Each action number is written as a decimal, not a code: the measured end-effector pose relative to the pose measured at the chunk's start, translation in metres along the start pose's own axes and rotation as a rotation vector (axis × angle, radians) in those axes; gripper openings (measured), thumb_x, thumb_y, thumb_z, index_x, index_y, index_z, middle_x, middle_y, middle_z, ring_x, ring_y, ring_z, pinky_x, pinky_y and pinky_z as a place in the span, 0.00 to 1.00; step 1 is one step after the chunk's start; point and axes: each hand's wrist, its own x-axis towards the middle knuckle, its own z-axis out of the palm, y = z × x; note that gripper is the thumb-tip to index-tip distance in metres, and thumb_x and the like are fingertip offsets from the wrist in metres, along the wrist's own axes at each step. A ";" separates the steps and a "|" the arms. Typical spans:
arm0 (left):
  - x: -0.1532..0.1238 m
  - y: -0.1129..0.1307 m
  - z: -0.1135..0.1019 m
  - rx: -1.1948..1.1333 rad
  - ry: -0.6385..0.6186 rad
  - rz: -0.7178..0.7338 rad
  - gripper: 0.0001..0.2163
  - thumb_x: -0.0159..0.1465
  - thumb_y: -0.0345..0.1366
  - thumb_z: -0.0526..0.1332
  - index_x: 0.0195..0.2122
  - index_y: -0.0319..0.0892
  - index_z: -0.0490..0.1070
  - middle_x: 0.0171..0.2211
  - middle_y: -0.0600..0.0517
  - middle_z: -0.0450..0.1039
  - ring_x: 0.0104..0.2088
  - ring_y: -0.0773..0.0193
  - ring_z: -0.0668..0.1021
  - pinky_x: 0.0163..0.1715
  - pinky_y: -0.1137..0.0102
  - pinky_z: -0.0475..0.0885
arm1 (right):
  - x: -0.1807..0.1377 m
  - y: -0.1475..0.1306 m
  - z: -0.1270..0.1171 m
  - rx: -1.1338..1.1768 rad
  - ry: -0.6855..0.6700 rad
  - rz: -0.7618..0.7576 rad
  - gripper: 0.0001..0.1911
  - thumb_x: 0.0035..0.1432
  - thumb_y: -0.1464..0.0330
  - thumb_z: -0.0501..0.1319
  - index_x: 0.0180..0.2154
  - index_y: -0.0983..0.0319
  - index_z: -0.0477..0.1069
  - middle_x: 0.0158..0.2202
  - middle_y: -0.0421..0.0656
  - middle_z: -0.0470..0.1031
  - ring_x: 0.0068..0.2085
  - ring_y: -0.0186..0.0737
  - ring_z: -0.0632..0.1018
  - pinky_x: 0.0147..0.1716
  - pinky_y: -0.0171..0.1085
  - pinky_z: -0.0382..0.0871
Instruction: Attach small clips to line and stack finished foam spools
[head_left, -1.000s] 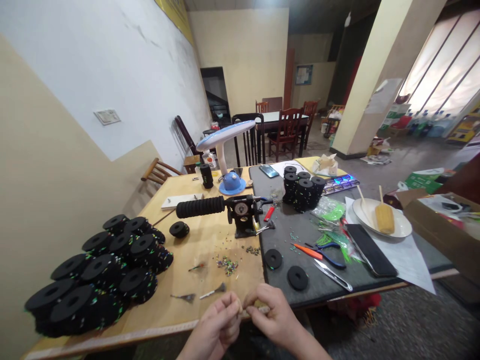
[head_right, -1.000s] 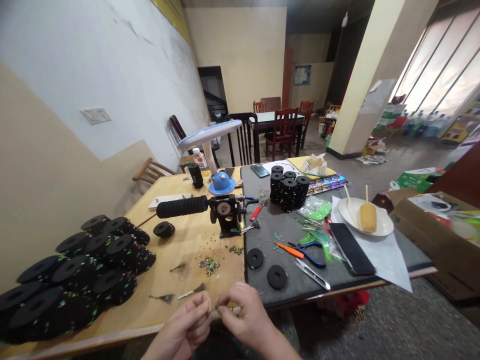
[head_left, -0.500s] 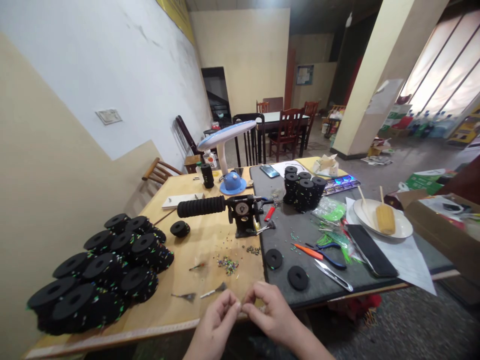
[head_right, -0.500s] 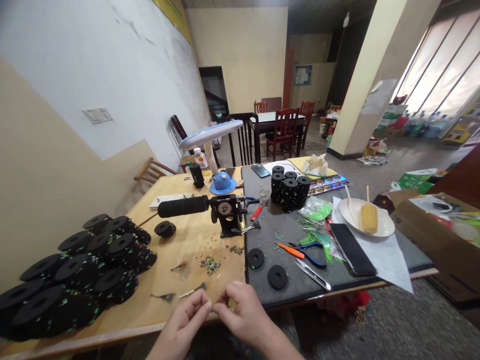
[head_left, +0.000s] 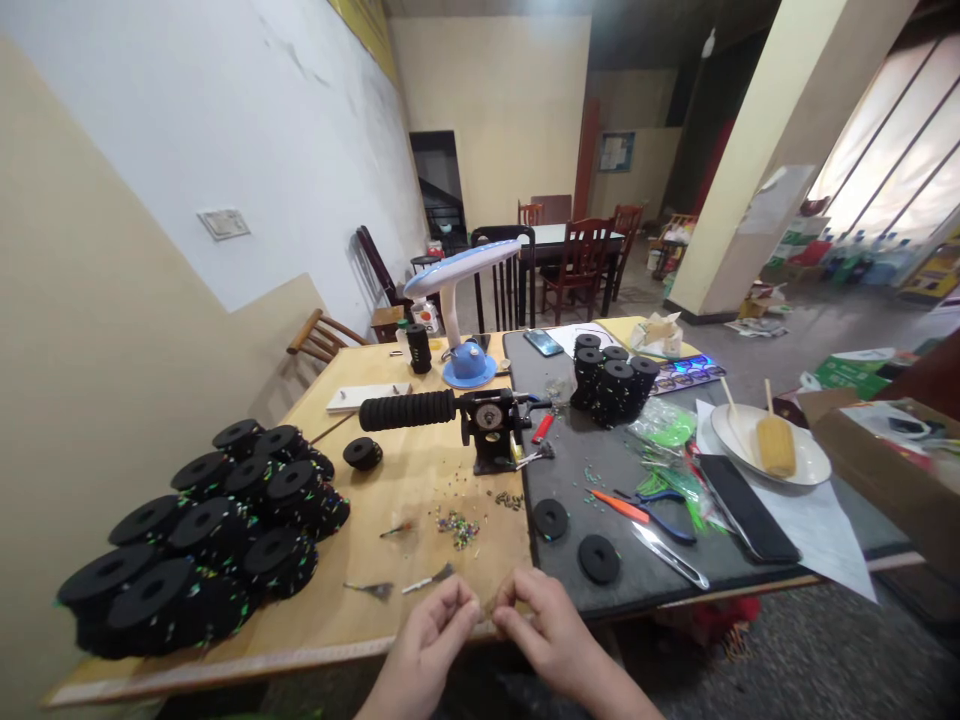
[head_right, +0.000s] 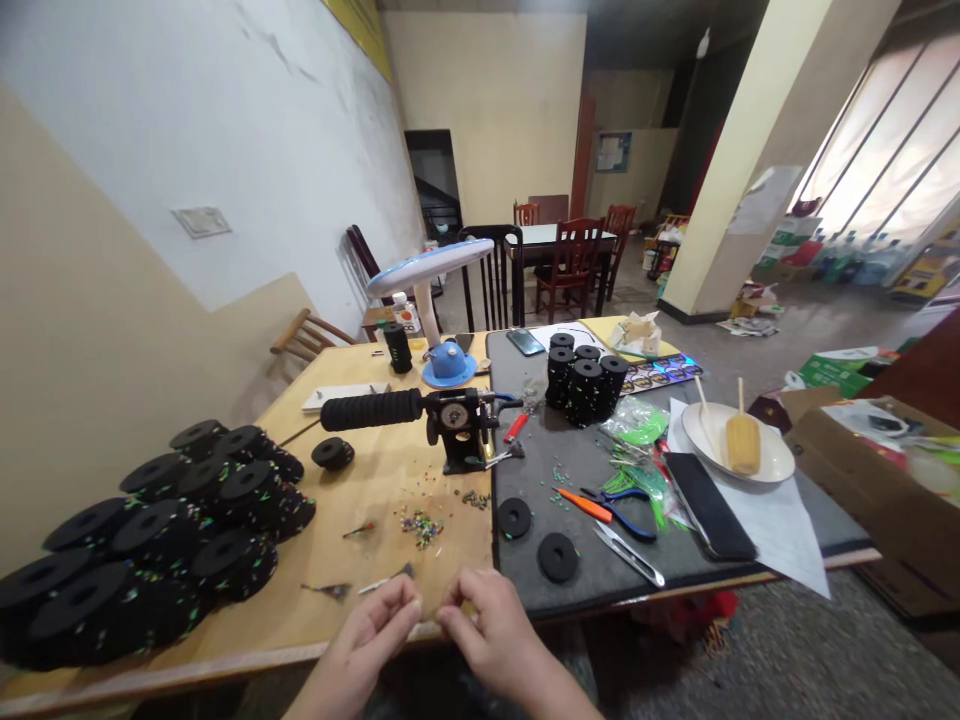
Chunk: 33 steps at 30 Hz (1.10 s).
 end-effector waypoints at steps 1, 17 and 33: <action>0.001 -0.002 -0.001 -0.005 -0.005 -0.003 0.18 0.59 0.52 0.62 0.26 0.42 0.65 0.23 0.59 0.59 0.26 0.67 0.62 0.28 0.75 0.61 | 0.000 0.001 0.001 0.006 -0.002 0.006 0.08 0.58 0.70 0.59 0.26 0.61 0.69 0.27 0.40 0.75 0.32 0.39 0.74 0.34 0.34 0.62; 0.007 -0.049 -0.017 0.570 0.008 0.068 0.14 0.64 0.44 0.53 0.24 0.45 0.60 0.20 0.56 0.62 0.24 0.62 0.68 0.26 0.71 0.58 | -0.007 0.042 0.021 -0.491 0.020 -0.136 0.04 0.56 0.74 0.62 0.31 0.59 0.73 0.29 0.42 0.78 0.34 0.42 0.75 0.34 0.36 0.63; -0.006 -0.030 -0.024 0.880 -0.001 0.018 0.11 0.66 0.33 0.49 0.28 0.44 0.66 0.27 0.49 0.78 0.30 0.58 0.79 0.29 0.71 0.64 | -0.045 0.072 -0.057 -0.909 0.628 0.191 0.27 0.63 0.51 0.50 0.49 0.67 0.68 0.45 0.59 0.75 0.46 0.60 0.74 0.44 0.54 0.69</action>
